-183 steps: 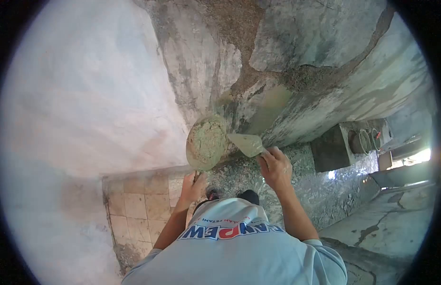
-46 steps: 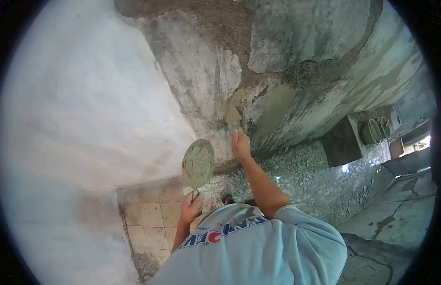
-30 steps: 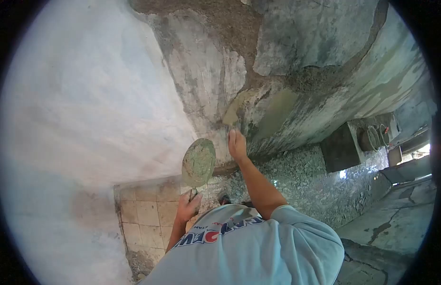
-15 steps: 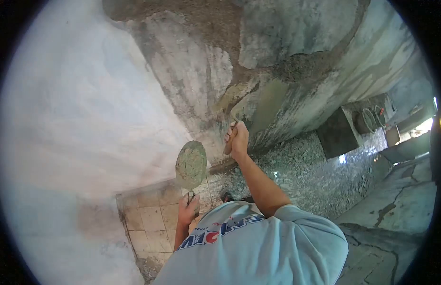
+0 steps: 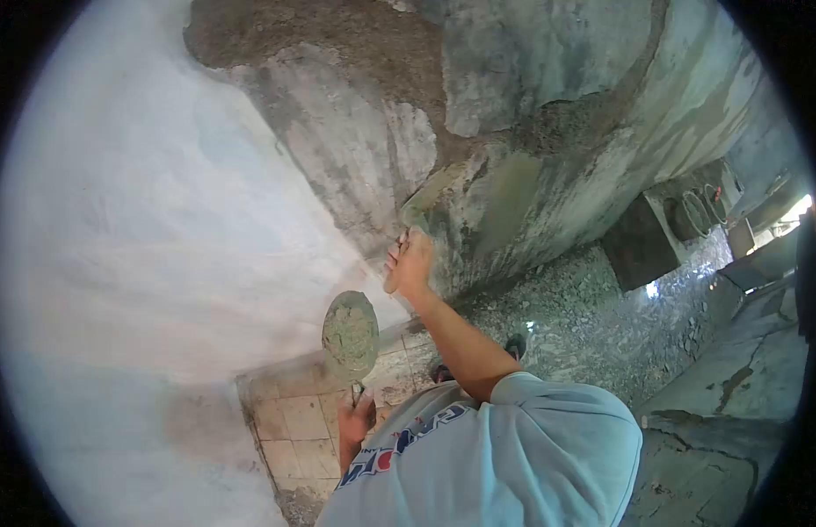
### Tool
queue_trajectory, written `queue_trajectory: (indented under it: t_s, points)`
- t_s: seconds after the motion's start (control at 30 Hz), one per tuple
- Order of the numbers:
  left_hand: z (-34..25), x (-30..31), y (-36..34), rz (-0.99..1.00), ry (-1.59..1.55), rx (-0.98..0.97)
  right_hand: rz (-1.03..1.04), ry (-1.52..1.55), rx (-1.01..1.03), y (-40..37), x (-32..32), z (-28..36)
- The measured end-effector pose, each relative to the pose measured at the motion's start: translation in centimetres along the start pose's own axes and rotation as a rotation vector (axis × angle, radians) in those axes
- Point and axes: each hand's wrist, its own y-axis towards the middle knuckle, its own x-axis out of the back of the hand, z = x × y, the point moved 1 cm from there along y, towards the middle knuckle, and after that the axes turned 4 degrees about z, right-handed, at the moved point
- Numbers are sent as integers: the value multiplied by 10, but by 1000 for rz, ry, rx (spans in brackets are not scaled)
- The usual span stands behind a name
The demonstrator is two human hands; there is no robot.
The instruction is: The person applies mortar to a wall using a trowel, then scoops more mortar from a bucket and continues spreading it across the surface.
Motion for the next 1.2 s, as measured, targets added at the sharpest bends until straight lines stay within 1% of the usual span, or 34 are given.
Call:
queue_trajectory:
  t_s: [0.03,0.13,0.2,0.3,0.4,0.53,0.63,0.7,0.77,0.83,0.9,0.93,1.0,1.03,1.1,1.13,1.2]
  points:
    - [1,3,-3,-13,-27,8,9,-16,-8,-3,-4,2]
    - [7,6,-4,-10,-58,-80,21,-75,-23,-6,-3,9]
    - [4,8,-2,5,-36,-35,24,-109,-32,-5,4,12]
    - [-7,2,1,23,-12,6,100,-327,-80,-25,17,26]
    - [-12,-4,12,29,0,-11,79,-287,-210,-30,29,18]
    - [-6,-8,23,81,31,-78,23,-181,-8,-22,22,37]
    - [-3,-11,23,57,114,-138,26,-176,146,-1,13,40]
    - [6,-1,28,82,131,-101,30,-220,210,11,5,29]
    - [16,5,26,77,90,-37,26,-259,199,5,0,17]
    - [2,-3,20,49,-4,56,39,-319,176,-2,2,10]
    - [6,0,23,37,42,-47,74,-398,125,-11,15,7]
    - [9,2,23,29,64,-94,72,-389,73,-17,21,7]
    - [11,7,28,55,82,-126,61,-376,-22,-25,31,14]
    - [10,8,30,71,89,-145,37,-362,-24,-27,32,19]
    - [4,7,30,66,40,-119,-17,-331,-17,-29,33,31]
    - [3,7,28,72,23,-109,56,-252,46,-29,30,42]
    - [8,9,31,70,38,-149,36,-202,67,-8,33,46]
